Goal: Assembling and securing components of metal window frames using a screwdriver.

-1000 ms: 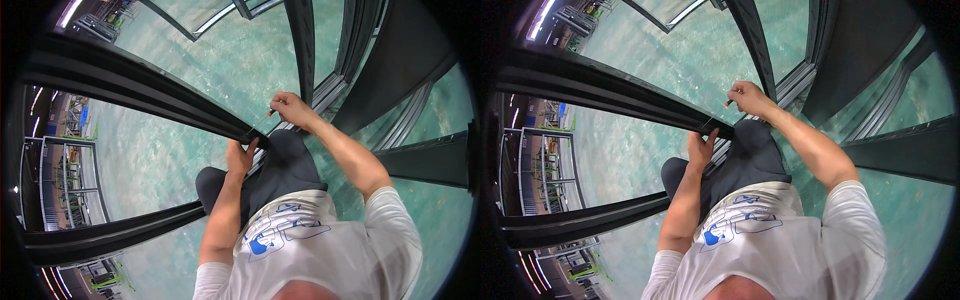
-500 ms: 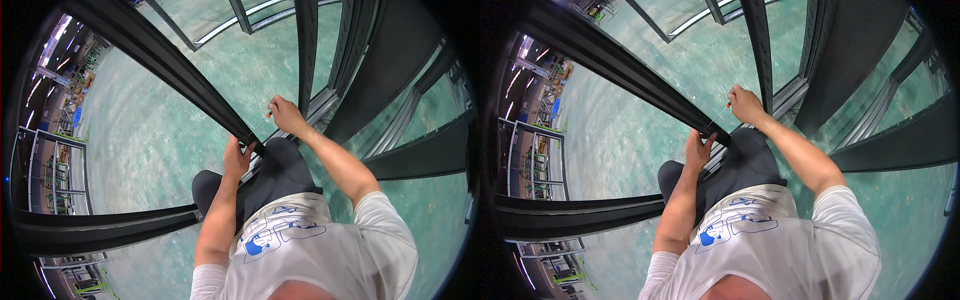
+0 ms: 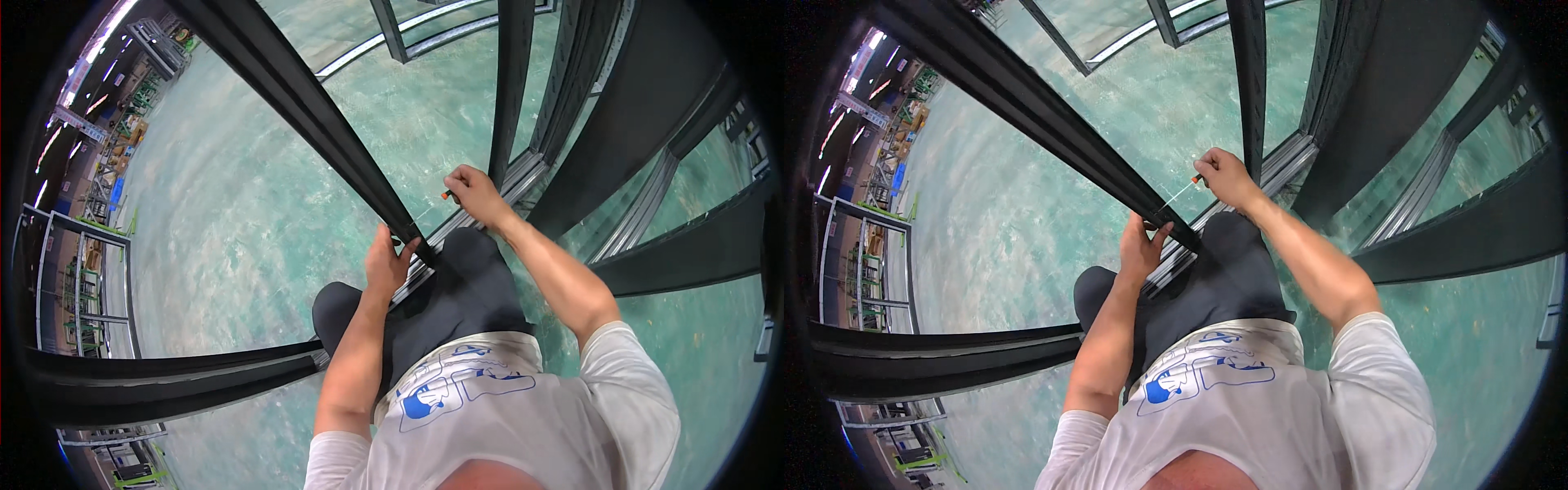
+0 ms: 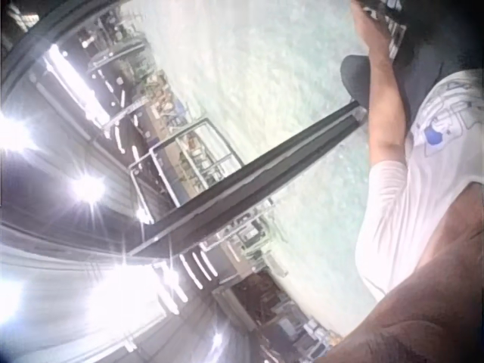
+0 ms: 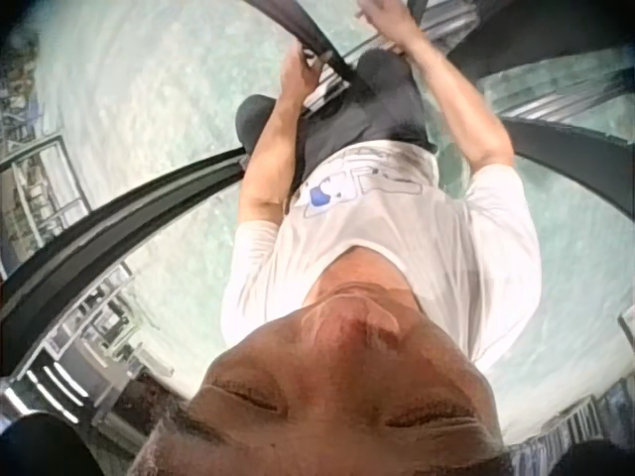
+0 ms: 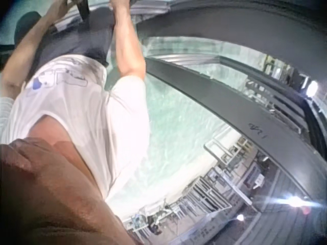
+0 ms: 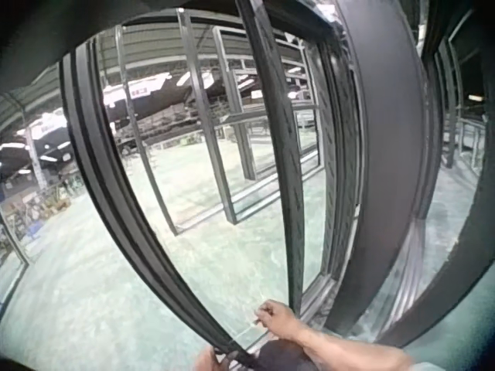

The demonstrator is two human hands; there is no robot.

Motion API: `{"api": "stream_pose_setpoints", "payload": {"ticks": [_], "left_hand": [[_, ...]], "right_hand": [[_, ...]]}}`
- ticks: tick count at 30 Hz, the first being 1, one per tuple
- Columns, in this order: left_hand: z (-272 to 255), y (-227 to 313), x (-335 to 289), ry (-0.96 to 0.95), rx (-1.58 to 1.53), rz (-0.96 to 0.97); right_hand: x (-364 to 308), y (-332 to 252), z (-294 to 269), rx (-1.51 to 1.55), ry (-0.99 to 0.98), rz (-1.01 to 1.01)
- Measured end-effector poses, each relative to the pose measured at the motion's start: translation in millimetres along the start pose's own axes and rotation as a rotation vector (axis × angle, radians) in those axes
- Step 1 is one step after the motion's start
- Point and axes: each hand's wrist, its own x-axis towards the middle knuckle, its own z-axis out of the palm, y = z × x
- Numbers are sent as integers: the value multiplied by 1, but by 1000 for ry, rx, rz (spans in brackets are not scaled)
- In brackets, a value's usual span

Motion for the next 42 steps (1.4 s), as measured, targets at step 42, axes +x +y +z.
{"api": "stream_pose_setpoints", "payload": {"ticks": [42], "left_hand": [[0, 10, -3, -3, 26, -54]], "right_hand": [[16, -39, -34, -586, -645, 79]]}}
